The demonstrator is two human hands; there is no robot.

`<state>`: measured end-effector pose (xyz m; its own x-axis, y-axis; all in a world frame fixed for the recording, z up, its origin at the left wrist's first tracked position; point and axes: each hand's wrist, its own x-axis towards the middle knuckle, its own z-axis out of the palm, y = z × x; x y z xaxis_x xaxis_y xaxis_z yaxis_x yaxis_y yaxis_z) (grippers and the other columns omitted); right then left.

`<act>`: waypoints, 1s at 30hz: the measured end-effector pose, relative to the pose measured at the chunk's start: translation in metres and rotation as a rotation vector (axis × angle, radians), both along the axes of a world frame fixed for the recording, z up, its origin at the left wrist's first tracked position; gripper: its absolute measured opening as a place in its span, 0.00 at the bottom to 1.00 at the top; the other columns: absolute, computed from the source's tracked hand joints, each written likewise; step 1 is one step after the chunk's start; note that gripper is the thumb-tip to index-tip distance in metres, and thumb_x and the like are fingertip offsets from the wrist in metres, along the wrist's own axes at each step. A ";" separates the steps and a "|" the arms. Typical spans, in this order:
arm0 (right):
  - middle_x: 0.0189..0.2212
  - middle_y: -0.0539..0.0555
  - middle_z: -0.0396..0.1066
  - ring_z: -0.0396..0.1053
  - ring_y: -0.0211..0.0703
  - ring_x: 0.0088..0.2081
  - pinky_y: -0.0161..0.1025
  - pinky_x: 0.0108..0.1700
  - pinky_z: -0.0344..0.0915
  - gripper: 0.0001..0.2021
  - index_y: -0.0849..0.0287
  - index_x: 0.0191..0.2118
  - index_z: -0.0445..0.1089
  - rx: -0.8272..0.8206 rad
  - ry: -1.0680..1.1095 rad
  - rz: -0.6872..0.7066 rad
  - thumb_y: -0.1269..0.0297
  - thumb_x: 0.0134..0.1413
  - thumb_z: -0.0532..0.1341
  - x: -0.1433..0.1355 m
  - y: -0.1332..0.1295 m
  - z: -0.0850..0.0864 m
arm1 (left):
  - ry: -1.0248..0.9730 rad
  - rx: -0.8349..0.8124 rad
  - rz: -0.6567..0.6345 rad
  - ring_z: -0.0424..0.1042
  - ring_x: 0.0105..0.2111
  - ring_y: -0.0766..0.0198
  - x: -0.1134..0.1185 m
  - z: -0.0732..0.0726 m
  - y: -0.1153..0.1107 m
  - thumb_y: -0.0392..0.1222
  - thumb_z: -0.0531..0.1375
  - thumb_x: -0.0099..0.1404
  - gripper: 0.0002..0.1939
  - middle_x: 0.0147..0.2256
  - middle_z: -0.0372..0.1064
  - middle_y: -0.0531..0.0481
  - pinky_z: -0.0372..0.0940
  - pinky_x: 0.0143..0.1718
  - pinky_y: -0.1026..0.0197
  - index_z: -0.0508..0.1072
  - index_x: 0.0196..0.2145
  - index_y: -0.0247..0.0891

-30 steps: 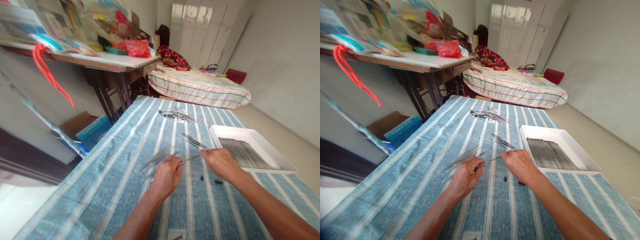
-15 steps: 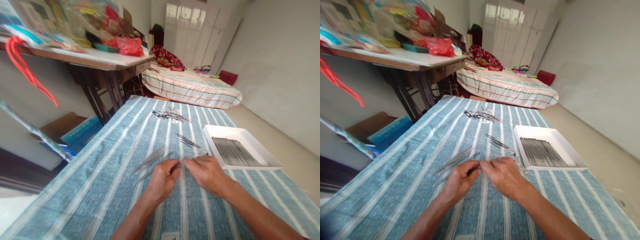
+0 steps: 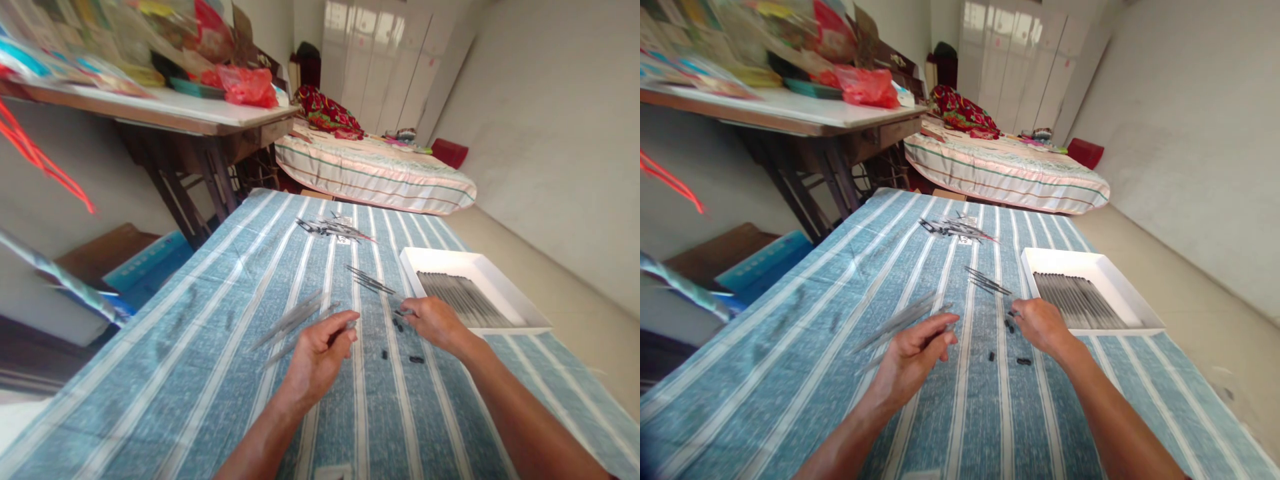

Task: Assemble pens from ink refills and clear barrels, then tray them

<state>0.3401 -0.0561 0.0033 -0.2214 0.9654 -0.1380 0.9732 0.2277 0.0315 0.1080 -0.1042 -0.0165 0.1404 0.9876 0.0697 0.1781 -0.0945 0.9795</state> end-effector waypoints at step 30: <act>0.20 0.48 0.68 0.65 0.36 0.25 0.31 0.28 0.56 0.07 0.59 0.27 0.70 0.045 0.375 0.020 0.68 0.48 0.55 -0.008 0.011 -0.019 | 0.146 0.070 -0.124 0.69 0.28 0.64 0.002 -0.004 -0.004 0.37 0.54 0.59 0.12 0.28 0.71 0.52 0.65 0.31 0.63 0.74 0.38 0.38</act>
<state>0.3319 -0.0452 -0.0157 -0.2670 0.9637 -0.0015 0.9145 0.2529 -0.3160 0.1097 -0.1078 -0.0205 0.2746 0.9555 0.1077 0.3003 -0.1916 0.9344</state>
